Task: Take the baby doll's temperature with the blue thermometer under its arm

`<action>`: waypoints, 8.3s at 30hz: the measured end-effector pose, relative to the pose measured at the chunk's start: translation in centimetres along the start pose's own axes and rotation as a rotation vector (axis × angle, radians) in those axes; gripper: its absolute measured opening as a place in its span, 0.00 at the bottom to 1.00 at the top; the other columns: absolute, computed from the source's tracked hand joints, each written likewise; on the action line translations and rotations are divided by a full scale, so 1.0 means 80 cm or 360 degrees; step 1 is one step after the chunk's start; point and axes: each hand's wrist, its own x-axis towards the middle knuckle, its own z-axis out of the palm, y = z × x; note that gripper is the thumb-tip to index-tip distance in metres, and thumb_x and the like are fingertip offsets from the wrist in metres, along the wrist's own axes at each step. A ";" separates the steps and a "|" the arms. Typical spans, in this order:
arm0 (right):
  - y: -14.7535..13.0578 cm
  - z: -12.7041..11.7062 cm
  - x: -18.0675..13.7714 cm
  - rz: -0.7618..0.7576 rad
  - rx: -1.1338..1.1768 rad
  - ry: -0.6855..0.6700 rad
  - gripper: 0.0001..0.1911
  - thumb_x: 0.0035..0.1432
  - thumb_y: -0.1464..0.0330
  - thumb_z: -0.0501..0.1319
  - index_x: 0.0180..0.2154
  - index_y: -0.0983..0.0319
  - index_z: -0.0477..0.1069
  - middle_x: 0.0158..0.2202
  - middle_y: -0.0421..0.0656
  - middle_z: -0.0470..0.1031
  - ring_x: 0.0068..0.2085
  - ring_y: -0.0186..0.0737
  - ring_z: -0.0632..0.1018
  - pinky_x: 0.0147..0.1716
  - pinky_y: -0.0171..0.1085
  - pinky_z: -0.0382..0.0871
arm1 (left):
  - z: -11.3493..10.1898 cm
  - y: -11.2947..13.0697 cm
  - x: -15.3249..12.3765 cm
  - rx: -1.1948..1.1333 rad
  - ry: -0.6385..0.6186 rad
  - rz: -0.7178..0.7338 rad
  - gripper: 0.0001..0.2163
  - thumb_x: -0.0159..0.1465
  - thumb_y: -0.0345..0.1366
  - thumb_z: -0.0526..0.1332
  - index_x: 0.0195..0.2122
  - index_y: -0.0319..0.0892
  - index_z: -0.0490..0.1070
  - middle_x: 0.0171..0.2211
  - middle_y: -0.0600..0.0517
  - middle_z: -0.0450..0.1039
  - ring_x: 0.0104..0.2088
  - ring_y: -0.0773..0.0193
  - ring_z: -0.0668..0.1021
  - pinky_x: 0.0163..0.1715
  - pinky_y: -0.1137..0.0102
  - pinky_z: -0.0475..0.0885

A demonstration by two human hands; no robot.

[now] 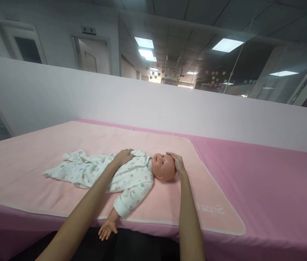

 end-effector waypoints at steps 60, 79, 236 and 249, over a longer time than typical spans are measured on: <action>-0.042 0.183 -0.022 -0.0556 -0.2571 -0.0081 0.13 0.57 0.74 0.50 0.30 0.65 0.72 0.30 0.51 0.75 0.36 0.44 0.71 0.37 0.42 0.51 | 0.002 0.031 -0.013 -0.2153 0.0072 -0.0111 0.19 0.50 0.44 0.61 0.39 0.35 0.74 0.35 0.46 0.76 0.34 0.62 0.75 0.37 0.70 0.67; -0.193 0.073 -0.121 -0.0511 -0.0640 0.0386 0.12 0.50 0.59 0.59 0.28 0.61 0.75 0.25 0.40 0.74 0.29 0.37 0.73 0.29 0.35 0.64 | -0.012 0.051 -0.031 -0.1536 -0.0180 0.0489 0.16 0.55 0.46 0.58 0.36 0.41 0.76 0.40 0.47 0.74 0.42 0.58 0.73 0.43 0.68 0.65; 0.004 0.175 -0.058 -0.1035 -0.1273 -0.0053 0.08 0.45 0.76 0.51 0.28 0.61 0.66 0.30 0.43 0.68 0.36 0.40 0.68 0.37 0.37 0.60 | -0.016 0.023 -0.088 -0.0666 0.0432 0.0498 0.07 0.50 0.32 0.57 0.29 0.42 0.74 0.26 0.52 0.73 0.31 0.62 0.72 0.37 0.70 0.64; 0.001 0.173 -0.058 -0.0995 -0.1182 -0.0109 0.07 0.49 0.75 0.51 0.27 0.60 0.65 0.27 0.41 0.70 0.34 0.39 0.69 0.36 0.37 0.59 | -0.017 0.014 -0.096 -0.1031 0.0356 0.0605 0.09 0.55 0.40 0.60 0.33 0.43 0.75 0.33 0.50 0.75 0.35 0.62 0.74 0.37 0.71 0.66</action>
